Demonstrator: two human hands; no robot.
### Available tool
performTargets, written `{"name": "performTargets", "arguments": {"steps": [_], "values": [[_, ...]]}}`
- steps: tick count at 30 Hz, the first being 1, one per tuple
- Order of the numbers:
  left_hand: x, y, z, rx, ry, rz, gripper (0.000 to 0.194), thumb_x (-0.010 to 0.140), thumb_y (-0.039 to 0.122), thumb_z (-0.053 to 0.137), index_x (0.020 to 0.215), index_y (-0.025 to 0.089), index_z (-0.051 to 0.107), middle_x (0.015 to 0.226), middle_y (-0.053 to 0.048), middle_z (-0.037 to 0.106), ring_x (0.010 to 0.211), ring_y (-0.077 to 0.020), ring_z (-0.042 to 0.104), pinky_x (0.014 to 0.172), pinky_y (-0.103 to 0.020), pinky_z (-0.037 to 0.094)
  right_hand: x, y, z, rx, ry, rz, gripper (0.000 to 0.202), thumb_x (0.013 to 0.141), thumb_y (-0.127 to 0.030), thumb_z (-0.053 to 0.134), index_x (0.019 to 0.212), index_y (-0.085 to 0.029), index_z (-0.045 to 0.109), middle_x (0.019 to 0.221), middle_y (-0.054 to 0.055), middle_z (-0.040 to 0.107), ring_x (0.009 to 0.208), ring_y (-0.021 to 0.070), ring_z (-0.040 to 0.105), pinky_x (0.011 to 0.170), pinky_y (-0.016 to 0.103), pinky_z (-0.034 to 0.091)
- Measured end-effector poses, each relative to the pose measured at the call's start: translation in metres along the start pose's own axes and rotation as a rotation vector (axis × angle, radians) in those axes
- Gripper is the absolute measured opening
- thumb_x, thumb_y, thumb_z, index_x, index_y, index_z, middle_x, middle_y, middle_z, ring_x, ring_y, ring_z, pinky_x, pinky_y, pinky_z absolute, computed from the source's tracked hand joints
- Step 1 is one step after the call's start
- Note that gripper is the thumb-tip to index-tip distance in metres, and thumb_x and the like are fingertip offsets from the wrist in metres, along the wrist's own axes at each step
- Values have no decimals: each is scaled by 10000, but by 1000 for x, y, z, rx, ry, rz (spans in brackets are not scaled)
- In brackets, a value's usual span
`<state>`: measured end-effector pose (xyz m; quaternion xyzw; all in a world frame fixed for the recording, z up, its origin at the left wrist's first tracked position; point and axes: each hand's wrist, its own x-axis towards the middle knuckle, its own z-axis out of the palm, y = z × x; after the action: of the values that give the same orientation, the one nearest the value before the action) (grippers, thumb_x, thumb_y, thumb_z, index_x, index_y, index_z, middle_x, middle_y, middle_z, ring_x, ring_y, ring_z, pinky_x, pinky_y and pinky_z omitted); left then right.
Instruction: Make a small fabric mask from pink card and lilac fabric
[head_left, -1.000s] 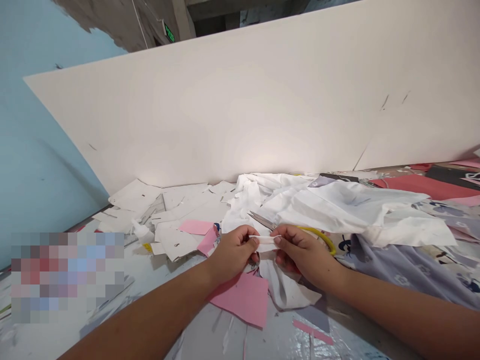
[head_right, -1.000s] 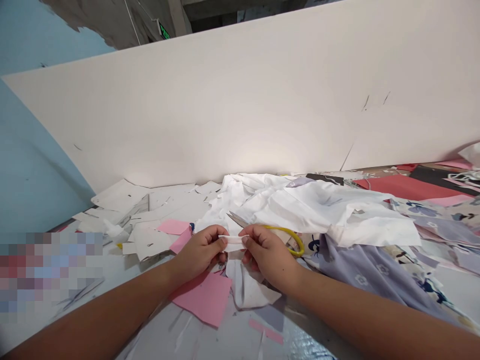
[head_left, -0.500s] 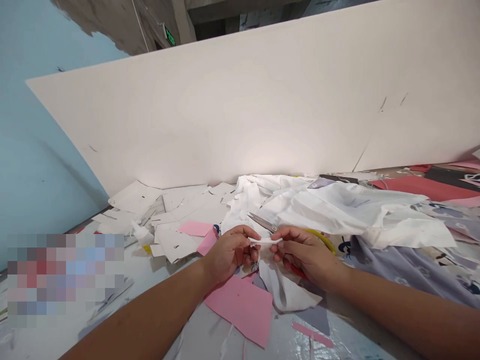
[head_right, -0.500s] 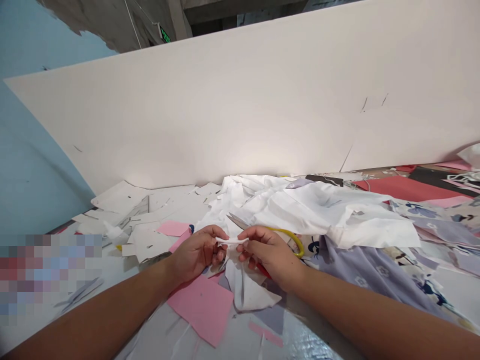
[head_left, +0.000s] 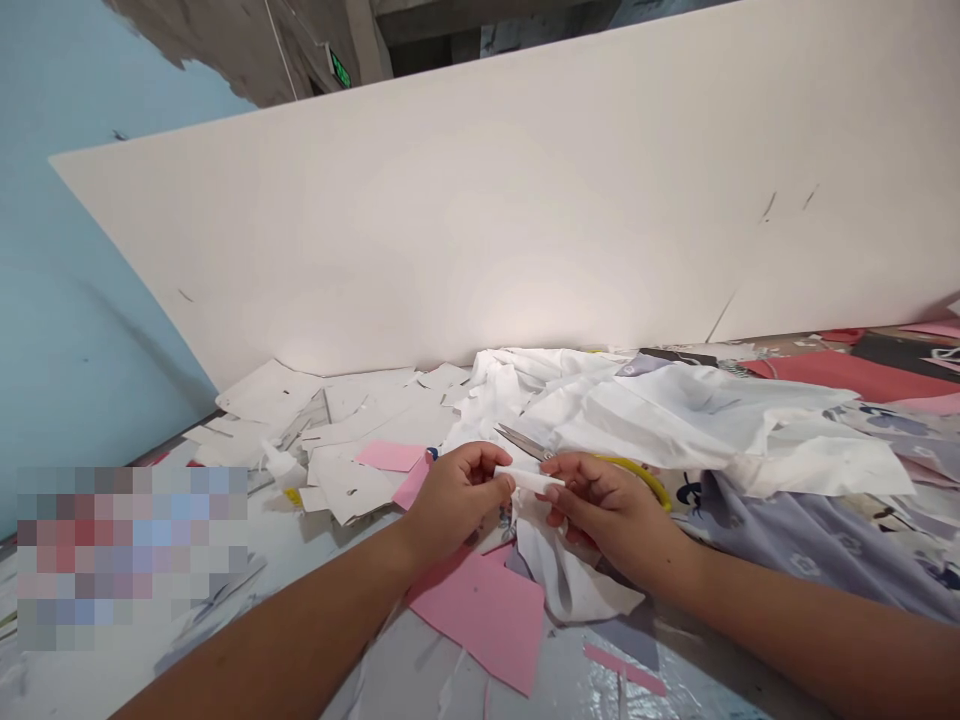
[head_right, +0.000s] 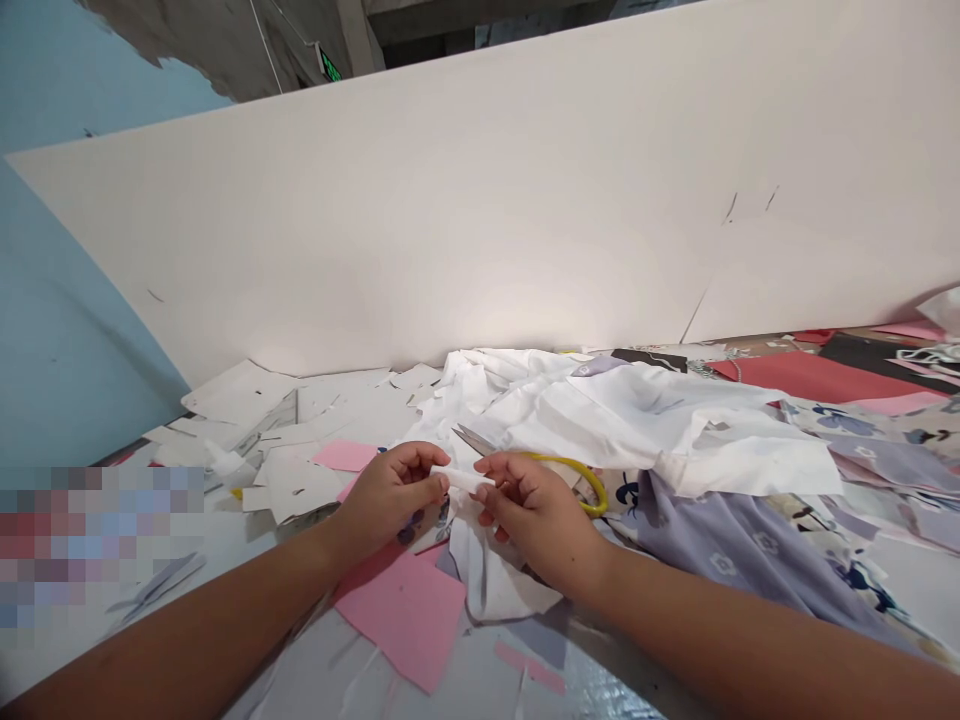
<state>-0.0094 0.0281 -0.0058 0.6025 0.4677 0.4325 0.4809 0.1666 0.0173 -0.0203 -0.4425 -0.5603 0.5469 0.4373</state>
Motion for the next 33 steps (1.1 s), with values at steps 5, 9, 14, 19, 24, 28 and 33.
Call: {"name": "performTargets", "arguments": {"steps": [5,9,14,19,24,28,33], "values": [[1,6,0,-133,29,-26,116,680,239,606,771,191,553,557,44,493,477,-58,424,453,-186,338,1,-1,-1,-37,-74,29,230,717,-391,571,817,-184,567,665,-9,568,527,74,483,466,187,370],[-1,12,5,-225,87,23,141,655,231,640,763,184,562,615,33,494,554,-68,457,533,-194,376,1,-4,0,-29,-138,52,190,741,-363,542,716,-176,523,645,-8,582,513,64,462,449,165,330],[-12,17,17,-492,23,-2,280,678,234,630,947,206,554,727,15,506,646,-76,486,617,-204,390,-5,-16,7,140,-94,145,185,741,-346,532,724,-175,462,604,-31,574,366,14,279,367,159,193],[-20,16,29,-434,-140,-97,353,729,367,572,1024,175,546,597,13,483,600,-121,516,594,-259,396,-12,-17,14,112,-53,61,190,749,-358,536,721,-172,506,619,-23,557,439,47,380,416,181,271],[-24,18,32,-349,-38,-118,325,733,450,530,905,177,576,580,32,433,553,-96,480,521,-221,374,-15,-6,20,77,-57,-27,219,757,-397,536,745,-180,514,674,-8,547,644,116,504,609,241,398],[-25,20,30,-292,-31,-104,287,750,445,501,788,164,549,599,24,455,546,-84,447,509,-208,360,-16,-2,16,9,-12,-88,233,761,-397,527,879,-197,502,800,19,546,725,146,518,660,278,424],[-25,21,29,50,-113,28,280,776,382,473,618,151,471,570,36,384,531,-72,345,483,-197,296,-20,-9,10,-190,40,-282,243,791,-374,484,994,-243,510,954,38,515,854,172,510,735,307,424]]}}
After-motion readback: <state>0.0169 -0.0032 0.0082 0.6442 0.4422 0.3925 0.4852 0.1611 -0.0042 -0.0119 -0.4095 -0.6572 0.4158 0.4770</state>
